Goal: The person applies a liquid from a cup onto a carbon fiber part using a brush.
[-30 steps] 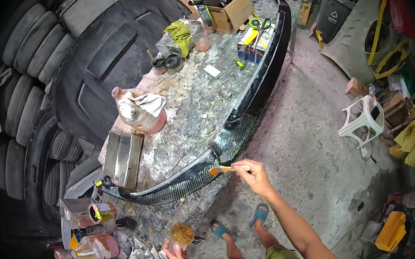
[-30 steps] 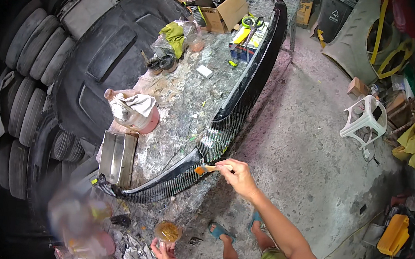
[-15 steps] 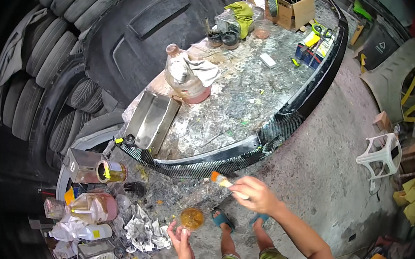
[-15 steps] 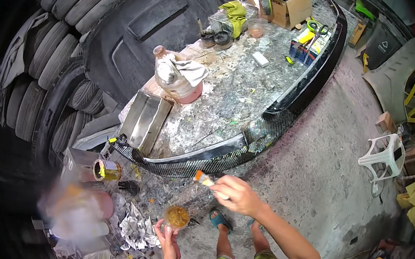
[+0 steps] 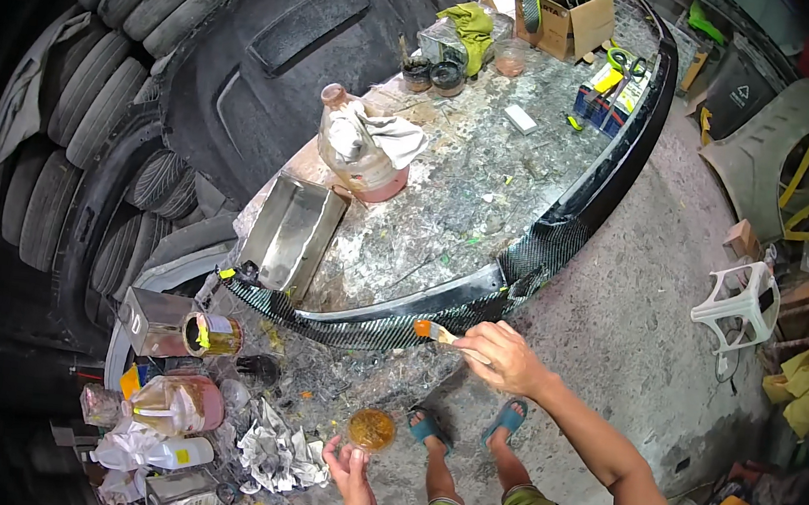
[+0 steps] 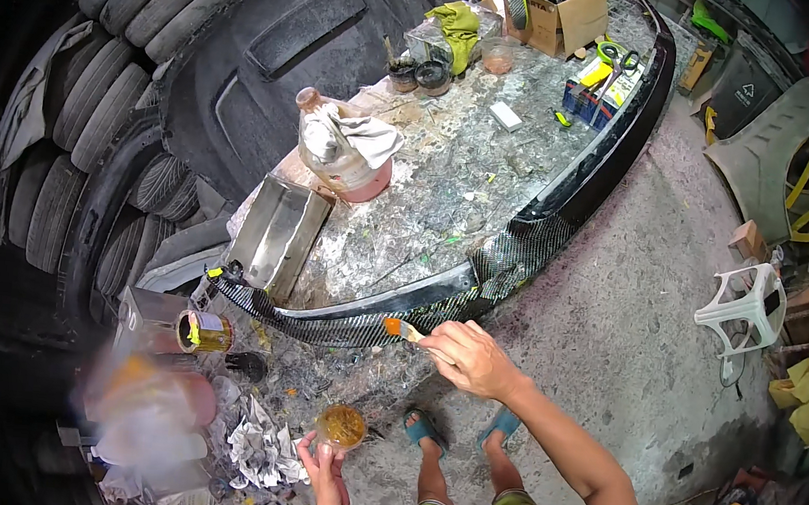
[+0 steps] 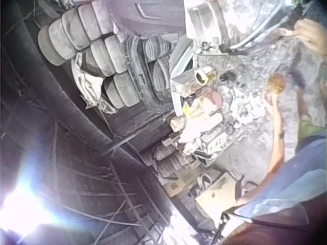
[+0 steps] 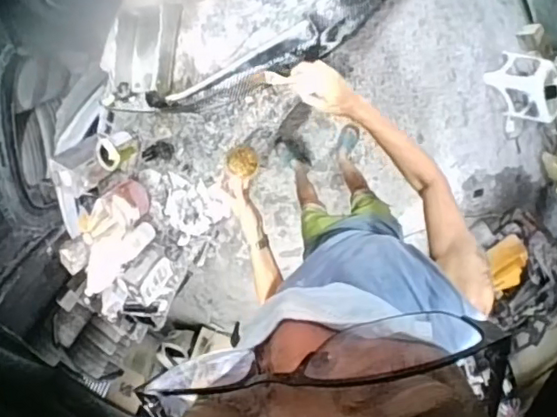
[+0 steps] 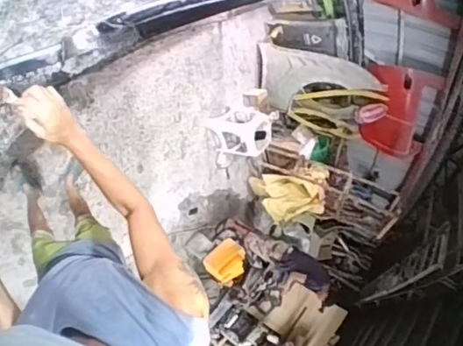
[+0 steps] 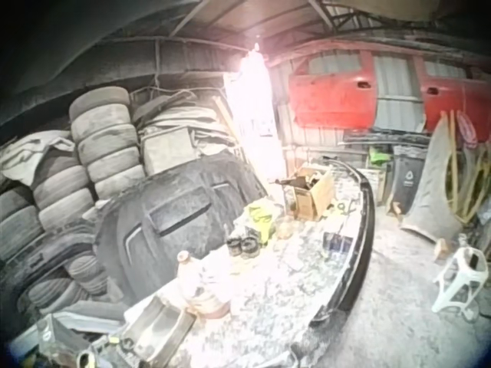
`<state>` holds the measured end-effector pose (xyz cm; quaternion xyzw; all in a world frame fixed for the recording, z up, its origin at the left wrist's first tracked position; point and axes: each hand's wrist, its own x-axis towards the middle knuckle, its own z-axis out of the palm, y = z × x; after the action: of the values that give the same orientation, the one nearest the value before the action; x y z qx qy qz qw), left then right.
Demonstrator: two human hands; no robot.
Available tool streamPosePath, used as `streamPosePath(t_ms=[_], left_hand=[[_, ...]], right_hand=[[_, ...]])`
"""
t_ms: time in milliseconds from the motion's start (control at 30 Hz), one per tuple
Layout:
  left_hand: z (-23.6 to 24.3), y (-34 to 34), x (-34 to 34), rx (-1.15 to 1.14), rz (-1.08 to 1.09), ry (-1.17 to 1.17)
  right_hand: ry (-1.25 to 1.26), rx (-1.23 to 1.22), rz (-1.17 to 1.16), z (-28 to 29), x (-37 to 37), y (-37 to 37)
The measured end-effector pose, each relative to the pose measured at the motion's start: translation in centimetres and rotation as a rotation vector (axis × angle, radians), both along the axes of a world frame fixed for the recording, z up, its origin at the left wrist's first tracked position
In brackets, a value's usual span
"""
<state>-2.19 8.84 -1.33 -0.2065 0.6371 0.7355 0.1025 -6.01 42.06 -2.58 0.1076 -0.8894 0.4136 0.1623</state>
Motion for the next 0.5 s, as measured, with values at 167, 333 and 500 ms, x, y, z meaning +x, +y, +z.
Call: streamPosePath(t_ms=[167,333,500], left_hand=[[-1.1,0.2,0.4,-0.025,-0.088,0.053],[-0.5,2.1,1.1,-0.028,-0.072,0.033],[-0.7,3.4,2.1,0.019,-0.074,0.033]], right_hand=[[-0.023,-0.025,-0.022,0.2,1.2,2.3],[-0.045,-0.046,-0.032,0.0,2.3,4.8],[-0.027,-0.064,-0.041,0.0,3.2,7.5]])
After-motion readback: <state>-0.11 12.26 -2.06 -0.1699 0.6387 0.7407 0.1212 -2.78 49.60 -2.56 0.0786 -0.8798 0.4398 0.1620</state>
